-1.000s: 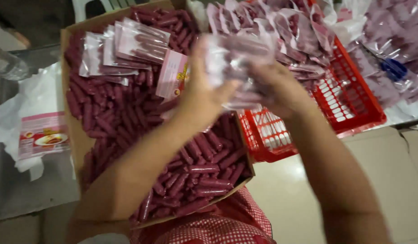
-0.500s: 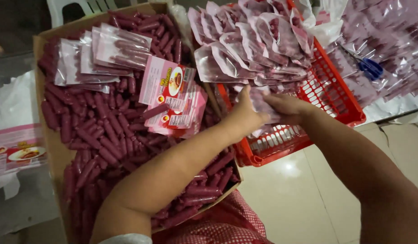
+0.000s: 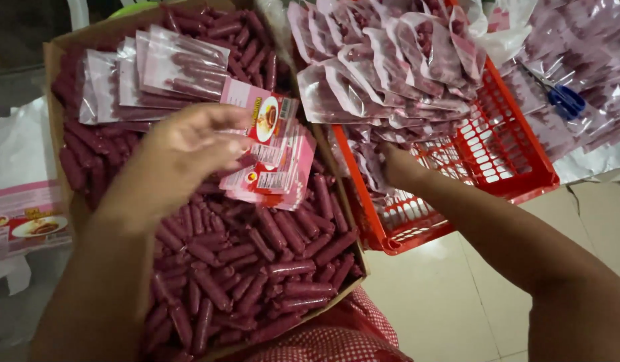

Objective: The person places sausages into plastic pouches by hand and then sets the filled pouches into a red plastic crate.

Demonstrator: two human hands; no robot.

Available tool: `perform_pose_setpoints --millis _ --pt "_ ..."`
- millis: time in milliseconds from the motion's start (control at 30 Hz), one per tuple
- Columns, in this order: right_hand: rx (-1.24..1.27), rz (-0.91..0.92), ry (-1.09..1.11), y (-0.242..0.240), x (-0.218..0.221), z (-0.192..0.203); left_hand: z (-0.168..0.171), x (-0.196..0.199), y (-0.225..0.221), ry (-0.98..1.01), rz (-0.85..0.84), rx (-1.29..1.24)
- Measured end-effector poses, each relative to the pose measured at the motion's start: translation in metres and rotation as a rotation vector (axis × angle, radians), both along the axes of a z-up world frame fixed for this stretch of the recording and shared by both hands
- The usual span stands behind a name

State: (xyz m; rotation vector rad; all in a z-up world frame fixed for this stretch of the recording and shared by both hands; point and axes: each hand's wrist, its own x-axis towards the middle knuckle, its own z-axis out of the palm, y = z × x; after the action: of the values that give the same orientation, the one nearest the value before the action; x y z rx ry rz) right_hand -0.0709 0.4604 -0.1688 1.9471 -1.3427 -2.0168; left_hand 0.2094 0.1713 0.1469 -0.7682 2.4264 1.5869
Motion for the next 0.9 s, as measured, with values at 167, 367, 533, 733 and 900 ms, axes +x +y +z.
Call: perform_pose_setpoints --millis 167,367,533,733,900 --pt "0.03 -0.019 -0.05 -0.015 0.011 0.041 -0.078 -0.001 -0.069 0.497 0.2 0.071" --pt "-1.105 -1.219 -0.926 0.012 0.002 0.105 -0.14 -0.031 -0.162 0.573 0.287 -0.551" --pt "-1.323 -1.326 -0.922 0.011 0.051 0.186 -0.134 -0.046 -0.156 0.167 0.441 -0.576" --pt "-1.316 -1.595 -1.274 -0.038 0.11 0.254 -0.111 -0.071 -0.13 -0.059 0.547 -0.292" --pt "-1.177 -1.652 -1.469 -0.091 0.136 0.272 -0.113 -0.093 -0.136 0.051 0.575 -0.272"
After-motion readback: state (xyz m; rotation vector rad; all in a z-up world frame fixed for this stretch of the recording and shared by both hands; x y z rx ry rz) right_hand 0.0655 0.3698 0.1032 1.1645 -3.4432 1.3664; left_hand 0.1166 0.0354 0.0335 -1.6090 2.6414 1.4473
